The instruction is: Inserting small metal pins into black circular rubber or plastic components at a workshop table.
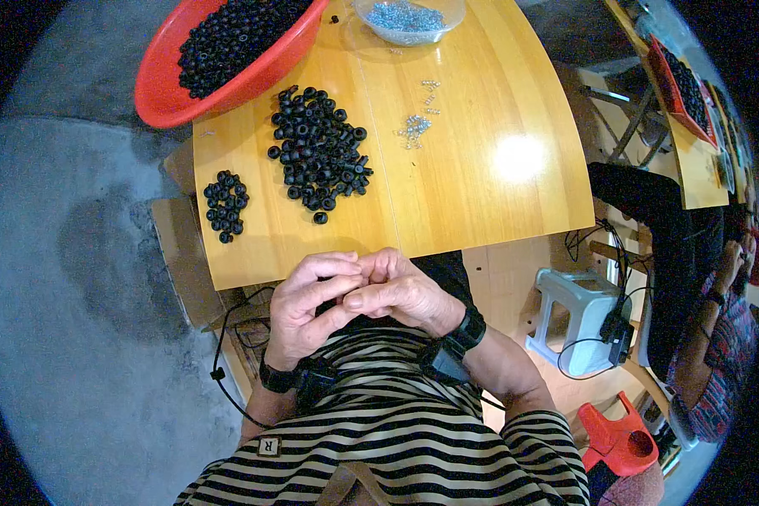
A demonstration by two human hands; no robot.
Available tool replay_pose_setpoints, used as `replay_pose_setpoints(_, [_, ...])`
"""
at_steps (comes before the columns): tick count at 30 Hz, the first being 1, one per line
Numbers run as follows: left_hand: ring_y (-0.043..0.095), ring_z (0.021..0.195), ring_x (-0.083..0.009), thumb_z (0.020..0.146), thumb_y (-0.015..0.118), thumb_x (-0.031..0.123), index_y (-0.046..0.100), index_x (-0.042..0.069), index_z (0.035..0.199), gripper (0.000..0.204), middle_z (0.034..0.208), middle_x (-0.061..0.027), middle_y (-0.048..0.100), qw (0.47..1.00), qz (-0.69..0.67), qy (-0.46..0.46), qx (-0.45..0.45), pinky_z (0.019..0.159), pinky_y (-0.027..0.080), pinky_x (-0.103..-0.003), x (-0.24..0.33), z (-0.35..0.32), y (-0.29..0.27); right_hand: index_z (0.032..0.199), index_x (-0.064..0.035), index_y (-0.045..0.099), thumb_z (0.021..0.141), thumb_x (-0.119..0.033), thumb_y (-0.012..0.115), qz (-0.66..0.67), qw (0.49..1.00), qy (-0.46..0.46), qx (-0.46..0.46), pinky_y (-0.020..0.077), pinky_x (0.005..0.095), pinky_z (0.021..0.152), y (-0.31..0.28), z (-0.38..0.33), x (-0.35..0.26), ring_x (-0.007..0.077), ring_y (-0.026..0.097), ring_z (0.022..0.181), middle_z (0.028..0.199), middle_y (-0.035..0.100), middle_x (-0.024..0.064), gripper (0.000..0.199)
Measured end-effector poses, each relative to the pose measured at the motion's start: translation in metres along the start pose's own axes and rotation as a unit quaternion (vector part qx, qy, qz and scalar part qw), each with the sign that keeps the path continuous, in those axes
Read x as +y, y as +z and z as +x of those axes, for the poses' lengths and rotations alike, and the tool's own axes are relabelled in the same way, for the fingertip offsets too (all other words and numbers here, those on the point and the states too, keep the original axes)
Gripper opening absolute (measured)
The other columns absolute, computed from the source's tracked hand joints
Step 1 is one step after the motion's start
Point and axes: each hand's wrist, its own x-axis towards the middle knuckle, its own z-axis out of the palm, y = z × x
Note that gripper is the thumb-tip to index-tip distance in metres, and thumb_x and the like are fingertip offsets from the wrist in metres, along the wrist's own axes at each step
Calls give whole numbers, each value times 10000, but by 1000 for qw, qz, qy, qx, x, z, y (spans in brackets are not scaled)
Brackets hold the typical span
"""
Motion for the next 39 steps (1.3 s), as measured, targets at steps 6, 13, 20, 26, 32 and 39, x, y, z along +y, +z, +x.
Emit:
replay_pose_setpoints(6, [617,1091,-280,773,735,-13,712,9,1025,254,1079,-92,640,999,34,-7,-9,901,520,-348,-3,-2,-5,931,-25,680,858,-171,739,-28,999,26,12,352,167,462,0,1,-7,18,485,555,699,589,-28,173])
replay_pose_setpoints(13, [662,962,-215,803,739,24,722,29,1058,255,1073,-89,647,996,51,-47,49,804,546,-295,-3,-5,4,836,-43,680,850,-218,767,-139,985,-17,97,382,169,444,5,-2,-11,31,514,532,674,609,-12,196])
replay_pose_setpoints(20, [643,859,-176,784,767,25,724,7,1031,252,946,-85,662,992,65,-54,93,753,521,-274,5,-2,10,853,-39,684,834,-137,781,-174,953,-131,208,408,174,467,20,-7,-9,27,540,577,718,664,8,140])
replay_pose_setpoints(26, [646,830,-160,747,779,-18,730,7,1019,277,946,-80,678,993,74,-37,85,724,514,-257,23,-17,11,892,-47,708,856,-132,755,-224,936,-179,206,452,170,506,33,-30,-2,29,557,593,726,673,-4,104])
replay_pose_setpoints(32, [662,920,-207,735,758,-91,700,-43,1043,317,1011,-147,687,989,-105,-7,101,804,533,-286,32,-49,16,971,6,699,900,-63,678,-64,972,-213,77,518,224,550,42,-56,19,94,613,650,827,689,83,101])
replay_pose_setpoints(39, [651,852,-176,718,767,-104,698,-37,1047,343,968,-138,692,983,-149,35,105,757,523,-259,52,-88,17,1064,26,669,920,-59,641,-56,972,-225,20,570,279,624,63,-86,51,141,652,710,910,697,135,169])
